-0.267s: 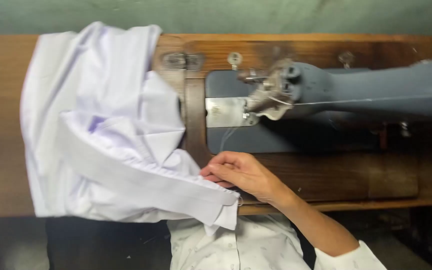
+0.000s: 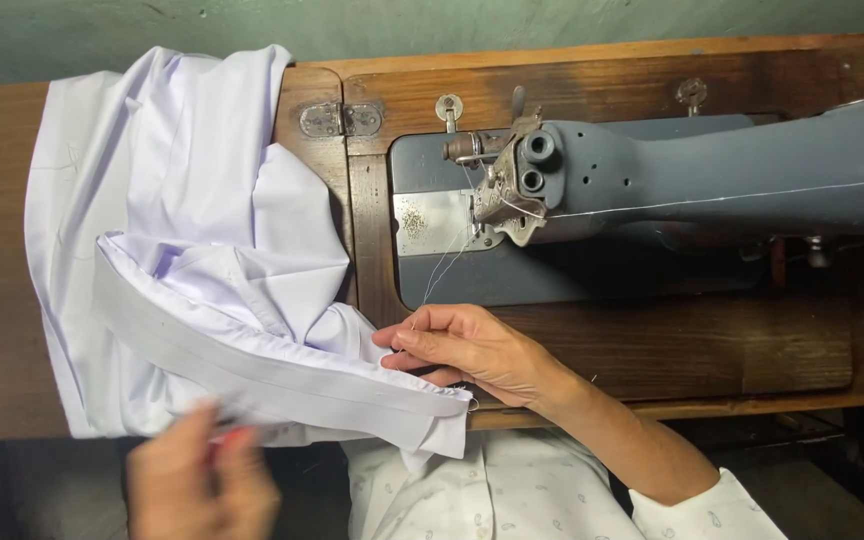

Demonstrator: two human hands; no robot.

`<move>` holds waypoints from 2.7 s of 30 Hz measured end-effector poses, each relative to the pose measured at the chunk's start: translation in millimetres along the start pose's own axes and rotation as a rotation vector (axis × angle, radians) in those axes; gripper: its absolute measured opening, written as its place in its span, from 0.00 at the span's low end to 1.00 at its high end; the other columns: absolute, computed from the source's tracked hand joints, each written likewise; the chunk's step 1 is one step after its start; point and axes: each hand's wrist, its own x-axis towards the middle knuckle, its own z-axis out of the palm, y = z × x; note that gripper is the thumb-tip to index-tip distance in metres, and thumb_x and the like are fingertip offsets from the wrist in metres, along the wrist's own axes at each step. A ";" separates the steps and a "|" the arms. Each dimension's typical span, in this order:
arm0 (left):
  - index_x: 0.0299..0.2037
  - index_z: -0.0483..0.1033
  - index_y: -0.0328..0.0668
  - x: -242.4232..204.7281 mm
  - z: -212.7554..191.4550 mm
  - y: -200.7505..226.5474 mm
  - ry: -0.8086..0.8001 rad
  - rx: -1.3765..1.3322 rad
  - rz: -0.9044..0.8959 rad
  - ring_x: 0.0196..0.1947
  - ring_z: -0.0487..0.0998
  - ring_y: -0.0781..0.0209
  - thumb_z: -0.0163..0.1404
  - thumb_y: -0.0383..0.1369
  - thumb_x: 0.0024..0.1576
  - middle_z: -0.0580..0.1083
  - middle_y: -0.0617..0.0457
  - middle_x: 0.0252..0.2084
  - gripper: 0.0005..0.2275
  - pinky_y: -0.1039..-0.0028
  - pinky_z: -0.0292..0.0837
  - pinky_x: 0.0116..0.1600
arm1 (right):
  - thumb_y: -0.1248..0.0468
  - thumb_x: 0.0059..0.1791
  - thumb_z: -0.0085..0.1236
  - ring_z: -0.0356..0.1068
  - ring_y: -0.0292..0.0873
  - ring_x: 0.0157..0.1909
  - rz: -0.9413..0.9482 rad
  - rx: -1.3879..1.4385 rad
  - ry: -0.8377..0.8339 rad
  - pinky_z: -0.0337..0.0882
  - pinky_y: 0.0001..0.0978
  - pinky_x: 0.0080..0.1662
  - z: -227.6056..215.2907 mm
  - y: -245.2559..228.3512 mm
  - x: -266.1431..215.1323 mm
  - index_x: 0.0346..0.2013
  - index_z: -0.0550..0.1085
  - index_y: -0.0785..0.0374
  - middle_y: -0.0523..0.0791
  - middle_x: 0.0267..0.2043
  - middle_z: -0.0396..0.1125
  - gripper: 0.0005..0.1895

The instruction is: The person uses a pair of red-handled pliers to cut loose threads from the hem of a white garment. The garment is held in the left hand while the pliers are used in the right hand to snip the threads along the edge.

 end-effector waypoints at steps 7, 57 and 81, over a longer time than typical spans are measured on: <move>0.54 0.77 0.34 34.5 20.2 92.2 -0.192 -0.040 0.296 0.28 0.75 0.58 0.52 0.33 0.64 0.77 0.51 0.40 0.13 0.71 0.71 0.34 | 0.56 0.50 0.60 0.63 0.33 0.75 -0.041 0.109 -0.059 0.67 0.12 0.33 0.7 5.9 -1.5 0.36 0.79 0.60 0.52 0.50 0.78 0.10; 0.52 0.77 0.38 -9.7 -35.0 87.9 -0.174 -0.151 0.004 0.16 0.66 0.72 0.57 0.35 0.59 0.73 0.62 0.28 0.14 0.81 0.62 0.21 | 0.60 0.52 0.58 0.67 0.30 0.24 0.080 0.278 -0.127 0.64 0.18 0.24 52.7 63.7 -17.6 0.51 0.76 0.70 0.42 0.33 0.73 0.17; 0.52 0.77 0.34 4.2 -30.9 78.8 -0.166 -0.216 0.100 0.19 0.70 0.71 0.57 0.33 0.59 0.76 0.58 0.30 0.14 0.83 0.65 0.24 | 0.62 0.52 0.56 0.73 0.35 0.34 0.053 0.345 -0.062 0.74 0.26 0.38 57.3 62.3 -20.1 0.53 0.76 0.72 0.47 0.39 0.75 0.19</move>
